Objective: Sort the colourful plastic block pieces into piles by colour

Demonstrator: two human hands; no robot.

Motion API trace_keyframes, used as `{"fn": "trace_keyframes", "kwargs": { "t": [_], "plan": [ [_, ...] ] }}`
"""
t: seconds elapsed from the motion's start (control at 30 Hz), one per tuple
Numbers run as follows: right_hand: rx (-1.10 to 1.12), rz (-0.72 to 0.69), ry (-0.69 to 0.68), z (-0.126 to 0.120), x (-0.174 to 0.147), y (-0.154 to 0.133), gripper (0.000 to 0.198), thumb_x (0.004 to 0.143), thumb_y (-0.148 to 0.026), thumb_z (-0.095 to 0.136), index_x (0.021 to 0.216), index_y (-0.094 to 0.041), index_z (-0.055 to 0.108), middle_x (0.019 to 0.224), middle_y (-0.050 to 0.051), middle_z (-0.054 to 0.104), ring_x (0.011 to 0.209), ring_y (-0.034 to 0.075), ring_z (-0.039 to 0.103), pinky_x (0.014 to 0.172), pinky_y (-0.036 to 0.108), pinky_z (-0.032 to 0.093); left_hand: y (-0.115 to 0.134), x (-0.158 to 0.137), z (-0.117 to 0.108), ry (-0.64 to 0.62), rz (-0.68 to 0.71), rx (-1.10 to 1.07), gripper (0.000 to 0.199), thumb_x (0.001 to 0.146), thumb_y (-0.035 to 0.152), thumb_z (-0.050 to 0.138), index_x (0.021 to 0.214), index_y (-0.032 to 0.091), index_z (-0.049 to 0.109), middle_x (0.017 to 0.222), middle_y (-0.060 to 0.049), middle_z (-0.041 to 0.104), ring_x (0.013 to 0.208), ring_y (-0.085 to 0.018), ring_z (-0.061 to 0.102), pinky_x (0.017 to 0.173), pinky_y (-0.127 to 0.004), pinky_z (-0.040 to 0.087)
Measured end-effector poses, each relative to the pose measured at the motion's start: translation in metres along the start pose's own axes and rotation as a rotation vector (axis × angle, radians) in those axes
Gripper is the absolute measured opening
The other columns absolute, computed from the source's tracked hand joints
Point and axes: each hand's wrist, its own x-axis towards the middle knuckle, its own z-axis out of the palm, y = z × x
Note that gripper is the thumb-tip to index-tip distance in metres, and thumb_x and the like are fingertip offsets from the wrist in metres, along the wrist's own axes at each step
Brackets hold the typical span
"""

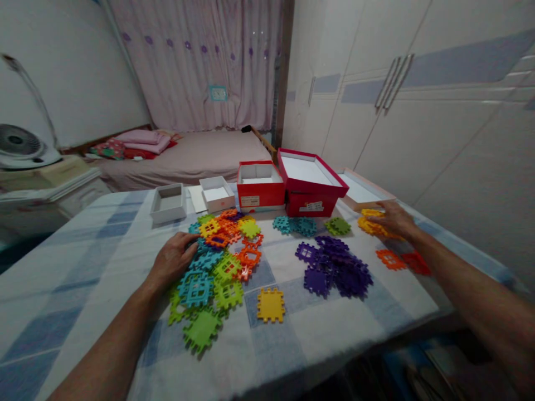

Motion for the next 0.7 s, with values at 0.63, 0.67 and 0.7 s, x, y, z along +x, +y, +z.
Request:
{"fn": "trace_keyframes", "kwargs": {
  "t": [0.63,0.67,0.7],
  "plan": [
    [0.27,-0.831,-0.463,0.008,-0.167,-0.289,0.049,0.084,-0.026,0.061,0.131,-0.018,0.05,0.135,0.014,0.052,0.124,0.028,0.048,0.1,0.046,0.041,-0.004,0.002,0.007,0.024,0.013,0.004,0.042,0.084,0.035,0.04,0.109,0.015,0.067,0.104,-0.01,0.062,0.1,-0.024,0.058,0.094,-0.037,0.045],
    [0.245,-0.841,-0.457,0.015,-0.167,-0.296,0.051,0.083,-0.026,0.062,0.132,-0.018,0.049,0.137,0.015,0.051,0.125,0.029,0.047,0.1,0.047,0.04,-0.004,0.003,0.007,0.025,0.016,0.003,0.041,0.084,0.035,0.04,0.109,0.015,0.067,0.103,-0.01,0.062,0.099,-0.024,0.058,0.094,-0.037,0.045],
    [0.222,-0.847,-0.451,0.021,-0.166,-0.301,0.052,0.083,-0.027,0.062,0.133,-0.017,0.049,0.137,0.016,0.05,0.126,0.03,0.045,0.1,0.048,0.039,-0.004,0.003,0.007,0.026,0.018,0.003,0.041,0.085,0.035,0.04,0.109,0.015,0.067,0.102,-0.01,0.062,0.099,-0.024,0.058,0.093,-0.037,0.045]
  ]
}}
